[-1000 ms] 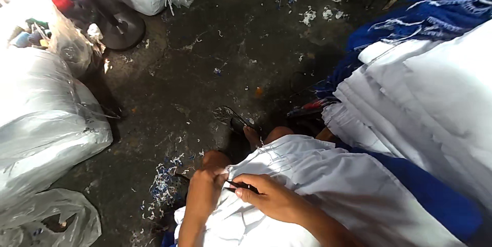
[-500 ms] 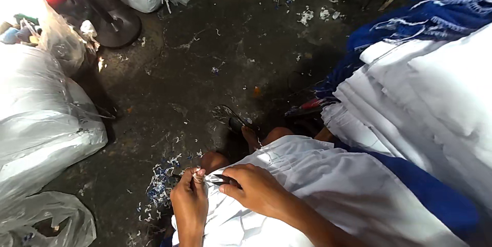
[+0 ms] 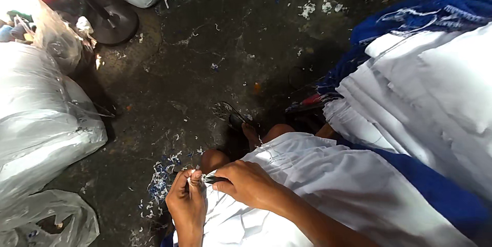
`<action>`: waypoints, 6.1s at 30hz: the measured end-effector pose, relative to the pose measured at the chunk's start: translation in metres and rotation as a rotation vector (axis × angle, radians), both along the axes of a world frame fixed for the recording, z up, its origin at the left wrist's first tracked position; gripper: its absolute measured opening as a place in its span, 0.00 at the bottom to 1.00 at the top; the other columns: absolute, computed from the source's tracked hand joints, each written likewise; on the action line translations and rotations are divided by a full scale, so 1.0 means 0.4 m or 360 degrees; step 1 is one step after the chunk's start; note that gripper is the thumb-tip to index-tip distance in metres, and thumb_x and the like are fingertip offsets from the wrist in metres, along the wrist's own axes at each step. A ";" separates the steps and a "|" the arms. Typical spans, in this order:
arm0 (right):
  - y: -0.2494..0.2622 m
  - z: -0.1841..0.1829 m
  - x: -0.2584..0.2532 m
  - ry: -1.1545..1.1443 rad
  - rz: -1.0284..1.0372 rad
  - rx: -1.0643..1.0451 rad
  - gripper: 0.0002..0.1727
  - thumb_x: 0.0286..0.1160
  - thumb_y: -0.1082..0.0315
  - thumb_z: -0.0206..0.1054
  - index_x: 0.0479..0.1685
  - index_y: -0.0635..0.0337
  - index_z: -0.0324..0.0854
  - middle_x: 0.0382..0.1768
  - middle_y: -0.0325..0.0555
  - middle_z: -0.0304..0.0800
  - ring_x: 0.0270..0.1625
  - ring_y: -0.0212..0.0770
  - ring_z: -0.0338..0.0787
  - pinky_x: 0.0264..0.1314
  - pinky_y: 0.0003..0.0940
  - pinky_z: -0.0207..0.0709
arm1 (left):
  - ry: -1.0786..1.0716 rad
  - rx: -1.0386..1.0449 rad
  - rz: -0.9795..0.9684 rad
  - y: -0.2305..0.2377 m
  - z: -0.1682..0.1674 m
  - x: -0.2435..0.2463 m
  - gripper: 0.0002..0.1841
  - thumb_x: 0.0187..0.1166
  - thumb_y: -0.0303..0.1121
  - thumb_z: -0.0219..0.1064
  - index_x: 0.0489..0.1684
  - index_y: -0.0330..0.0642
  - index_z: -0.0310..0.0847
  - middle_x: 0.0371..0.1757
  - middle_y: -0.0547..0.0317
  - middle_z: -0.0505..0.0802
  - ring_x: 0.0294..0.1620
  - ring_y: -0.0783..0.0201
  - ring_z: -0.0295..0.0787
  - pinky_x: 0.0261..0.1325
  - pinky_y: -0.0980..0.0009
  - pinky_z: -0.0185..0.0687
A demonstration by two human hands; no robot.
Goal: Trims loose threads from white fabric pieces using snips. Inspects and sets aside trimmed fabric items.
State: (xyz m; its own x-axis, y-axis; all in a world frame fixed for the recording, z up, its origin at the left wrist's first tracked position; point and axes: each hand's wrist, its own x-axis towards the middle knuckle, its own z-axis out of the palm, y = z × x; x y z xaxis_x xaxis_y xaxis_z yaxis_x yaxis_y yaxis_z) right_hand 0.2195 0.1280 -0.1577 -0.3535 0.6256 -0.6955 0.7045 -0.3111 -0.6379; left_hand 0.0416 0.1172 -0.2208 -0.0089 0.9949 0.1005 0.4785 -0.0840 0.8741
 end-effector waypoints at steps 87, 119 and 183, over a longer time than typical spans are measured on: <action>-0.329 0.070 0.346 0.0330 -0.1148 0.1053 0.31 0.96 0.50 0.36 0.45 0.59 0.84 0.25 0.28 0.76 0.23 0.19 0.69 0.25 0.16 0.64 | 0.0297 -0.0441 -0.1218 -0.009 0.149 0.313 0.25 0.83 0.42 0.66 0.74 0.36 0.80 0.62 0.43 0.88 0.56 0.51 0.89 0.62 0.55 0.85; -0.346 0.071 0.324 -0.0177 -0.1064 0.0765 0.26 0.87 0.45 0.55 0.58 0.60 0.84 0.36 0.50 0.87 0.39 0.47 0.86 0.47 0.49 0.80 | 0.0590 -0.0351 -0.1149 -0.062 0.194 0.346 0.16 0.81 0.30 0.66 0.63 0.33 0.87 0.58 0.38 0.89 0.56 0.47 0.89 0.65 0.55 0.84; -0.366 0.061 0.320 -0.0380 -0.0891 0.0795 0.30 0.87 0.39 0.53 0.62 0.56 0.83 0.40 0.52 0.89 0.45 0.52 0.90 0.52 0.54 0.82 | 0.0191 0.0005 -0.0680 -0.083 0.073 0.268 0.11 0.81 0.31 0.64 0.37 0.38 0.93 0.38 0.55 0.95 0.44 0.61 0.92 0.57 0.57 0.84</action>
